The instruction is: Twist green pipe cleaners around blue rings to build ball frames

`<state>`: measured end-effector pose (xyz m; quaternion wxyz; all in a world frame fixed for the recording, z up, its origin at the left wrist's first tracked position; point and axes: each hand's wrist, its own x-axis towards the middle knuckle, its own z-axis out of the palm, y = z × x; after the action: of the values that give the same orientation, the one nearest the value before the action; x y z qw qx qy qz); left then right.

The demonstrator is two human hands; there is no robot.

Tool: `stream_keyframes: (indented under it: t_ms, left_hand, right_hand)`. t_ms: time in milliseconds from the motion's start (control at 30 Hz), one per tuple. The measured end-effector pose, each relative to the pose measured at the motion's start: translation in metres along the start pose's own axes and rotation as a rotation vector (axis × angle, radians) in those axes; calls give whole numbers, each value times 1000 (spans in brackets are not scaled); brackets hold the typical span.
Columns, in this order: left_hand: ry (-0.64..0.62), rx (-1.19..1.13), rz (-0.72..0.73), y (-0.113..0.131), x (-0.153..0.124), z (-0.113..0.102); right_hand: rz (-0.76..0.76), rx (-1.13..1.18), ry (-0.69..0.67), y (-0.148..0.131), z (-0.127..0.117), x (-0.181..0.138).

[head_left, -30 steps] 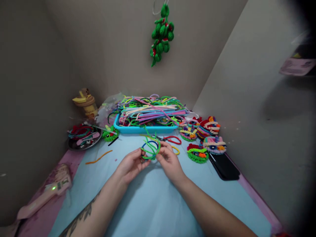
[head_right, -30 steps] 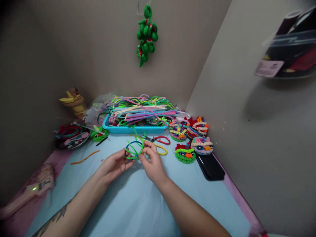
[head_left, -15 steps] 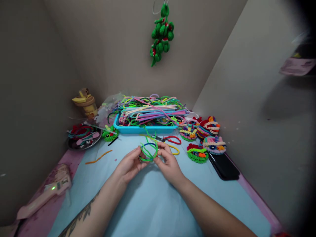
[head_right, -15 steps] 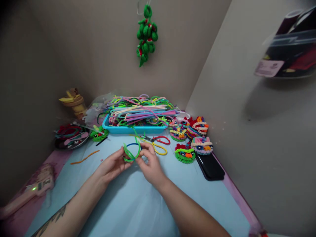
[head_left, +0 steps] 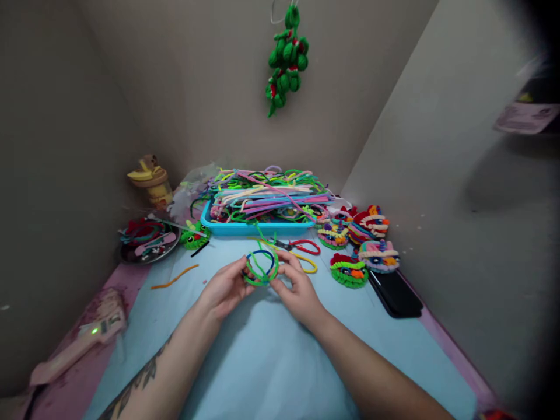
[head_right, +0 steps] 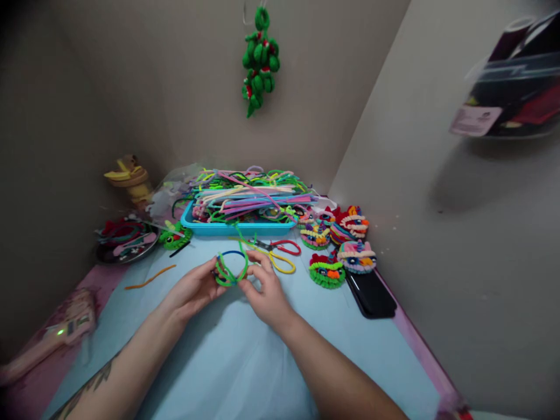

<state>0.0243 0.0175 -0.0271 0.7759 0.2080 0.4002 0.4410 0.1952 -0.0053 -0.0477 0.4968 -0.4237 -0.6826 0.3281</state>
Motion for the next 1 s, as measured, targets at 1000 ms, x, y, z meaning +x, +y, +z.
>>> stream_keyframes:
  t_ms: [1000]
  left_hand:
    - [-62, 1224, 645, -12, -17, 11]
  right_hand:
    - [-354, -395, 103, -13, 0, -7]
